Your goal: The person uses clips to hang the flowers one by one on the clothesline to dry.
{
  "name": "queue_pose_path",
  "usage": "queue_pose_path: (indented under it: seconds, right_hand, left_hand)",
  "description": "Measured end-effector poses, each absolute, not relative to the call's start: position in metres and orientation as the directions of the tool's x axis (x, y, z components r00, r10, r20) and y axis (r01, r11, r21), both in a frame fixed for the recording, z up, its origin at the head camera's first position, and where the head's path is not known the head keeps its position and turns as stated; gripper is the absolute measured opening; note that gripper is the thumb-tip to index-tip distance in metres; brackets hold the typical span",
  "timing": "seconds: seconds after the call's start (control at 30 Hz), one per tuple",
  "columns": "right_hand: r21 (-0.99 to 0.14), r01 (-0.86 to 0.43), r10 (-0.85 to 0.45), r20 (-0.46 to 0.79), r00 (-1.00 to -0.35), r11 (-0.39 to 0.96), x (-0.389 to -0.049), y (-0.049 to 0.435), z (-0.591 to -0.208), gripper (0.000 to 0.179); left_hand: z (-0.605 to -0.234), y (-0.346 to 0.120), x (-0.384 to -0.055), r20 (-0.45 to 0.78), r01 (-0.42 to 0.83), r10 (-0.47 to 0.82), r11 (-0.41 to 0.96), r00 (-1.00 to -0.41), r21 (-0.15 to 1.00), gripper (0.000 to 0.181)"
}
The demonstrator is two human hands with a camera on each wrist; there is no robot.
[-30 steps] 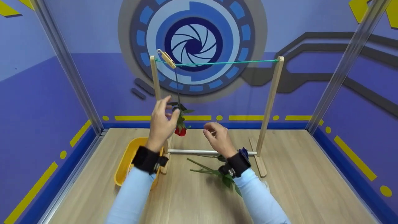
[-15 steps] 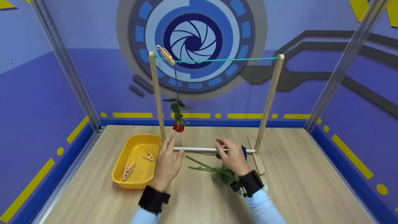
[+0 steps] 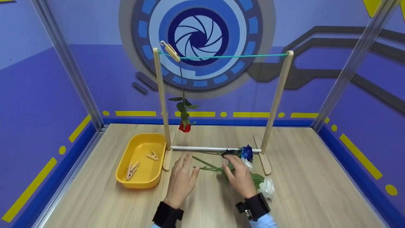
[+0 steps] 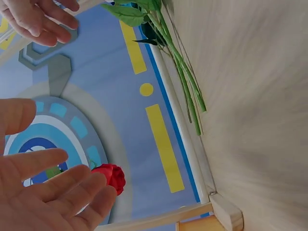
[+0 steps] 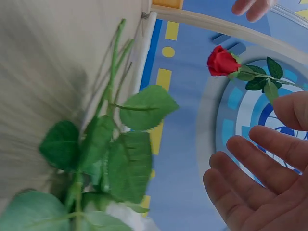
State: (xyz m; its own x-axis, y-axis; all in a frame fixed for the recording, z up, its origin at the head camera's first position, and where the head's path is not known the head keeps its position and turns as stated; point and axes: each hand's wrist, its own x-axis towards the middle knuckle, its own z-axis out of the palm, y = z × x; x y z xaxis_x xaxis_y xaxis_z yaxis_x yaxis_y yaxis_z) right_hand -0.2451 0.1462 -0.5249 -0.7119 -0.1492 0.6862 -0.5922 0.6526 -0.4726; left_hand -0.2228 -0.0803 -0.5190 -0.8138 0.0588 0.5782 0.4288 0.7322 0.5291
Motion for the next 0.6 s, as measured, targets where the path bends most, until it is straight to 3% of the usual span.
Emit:
queue_pose_path:
  seconds: [0.13,0.6]
  right_hand:
    - [-0.504,-0.564,-0.149,0.644,-0.75,0.654,-0.24,0.146,-0.533,0.027]
    - [-0.51,-0.536,-0.188,0.582,-0.791,0.672,-0.242,0.129,-0.546,0.027]
  left_hand:
    - [-0.524,-0.078,-0.222,0.602,0.45,0.078,0.742,-0.795,0.497,0.046]
    - [-0.532,-0.078,-0.225,0.545,0.377,0.08,0.804,-0.834,0.459,0.042]
